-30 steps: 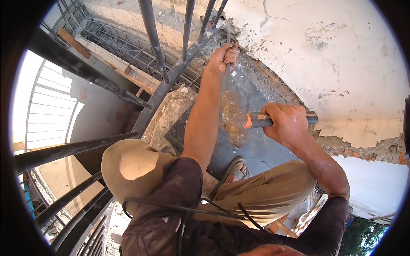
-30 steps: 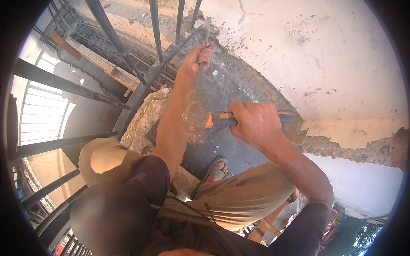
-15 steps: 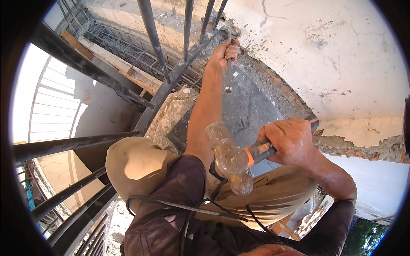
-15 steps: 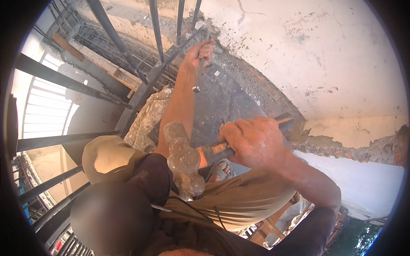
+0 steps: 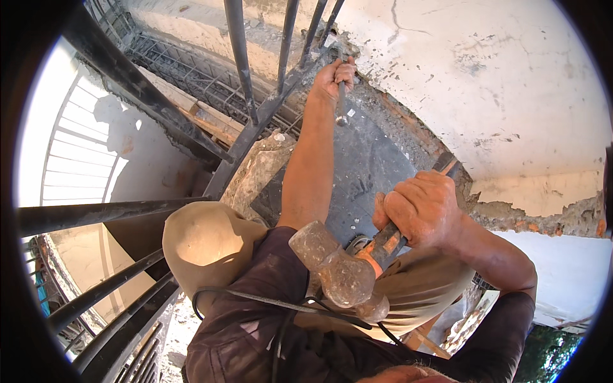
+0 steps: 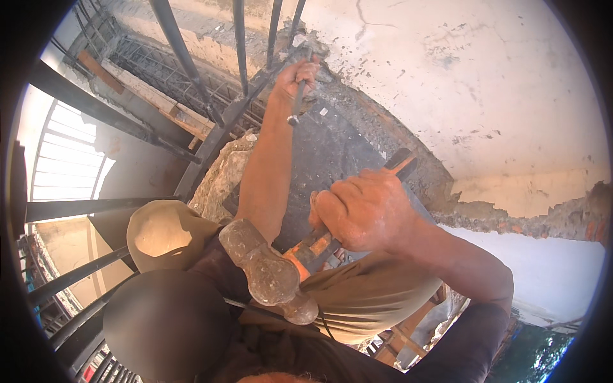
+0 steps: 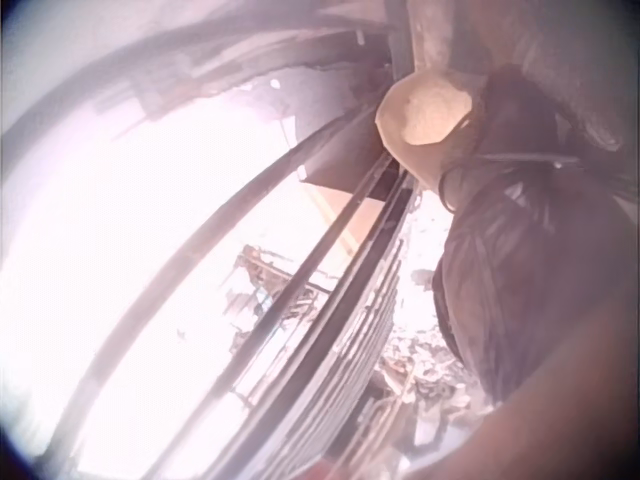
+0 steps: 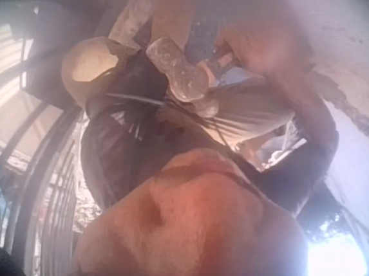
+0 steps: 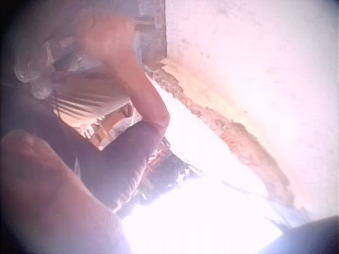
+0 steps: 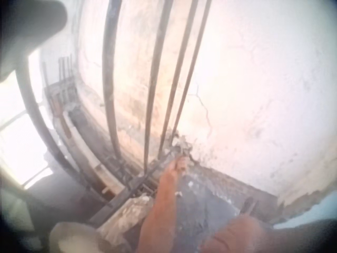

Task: The person uses a hammer and a chisel-like tool to break away concrete around a metal rebar and railing.

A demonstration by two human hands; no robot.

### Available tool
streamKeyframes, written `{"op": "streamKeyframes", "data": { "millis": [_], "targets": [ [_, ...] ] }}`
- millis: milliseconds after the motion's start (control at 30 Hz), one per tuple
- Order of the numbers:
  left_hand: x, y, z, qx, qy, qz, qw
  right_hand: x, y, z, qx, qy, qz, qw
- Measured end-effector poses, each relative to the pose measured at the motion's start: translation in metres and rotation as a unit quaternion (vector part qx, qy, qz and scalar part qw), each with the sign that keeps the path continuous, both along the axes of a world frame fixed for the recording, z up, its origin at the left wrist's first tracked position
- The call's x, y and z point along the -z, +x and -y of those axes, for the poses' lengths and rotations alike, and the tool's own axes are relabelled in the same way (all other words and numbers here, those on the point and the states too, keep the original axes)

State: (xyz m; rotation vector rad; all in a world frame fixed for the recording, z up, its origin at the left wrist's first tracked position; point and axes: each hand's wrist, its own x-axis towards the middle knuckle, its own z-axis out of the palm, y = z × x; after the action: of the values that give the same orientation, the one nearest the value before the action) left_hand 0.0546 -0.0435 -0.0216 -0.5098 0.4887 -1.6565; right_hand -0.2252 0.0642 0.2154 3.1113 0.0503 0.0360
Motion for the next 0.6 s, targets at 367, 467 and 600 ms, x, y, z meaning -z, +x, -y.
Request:
{"op": "streamKeyframes", "data": {
  "millis": [367,467,600],
  "targets": [
    [0.012,0.008,0.0,0.013,-0.049,-0.017,0.999,-0.007,0.01,-0.028,-0.08,0.044,0.019,0.996],
    [0.005,0.009,0.003,0.019,-0.03,-0.018,0.999,0.019,0.029,0.034,0.052,-0.035,0.002,0.998],
    [0.011,0.008,0.002,0.001,-0.031,-0.003,1.0,0.016,0.025,0.022,0.097,-0.012,0.026,0.995]
  ]
}}
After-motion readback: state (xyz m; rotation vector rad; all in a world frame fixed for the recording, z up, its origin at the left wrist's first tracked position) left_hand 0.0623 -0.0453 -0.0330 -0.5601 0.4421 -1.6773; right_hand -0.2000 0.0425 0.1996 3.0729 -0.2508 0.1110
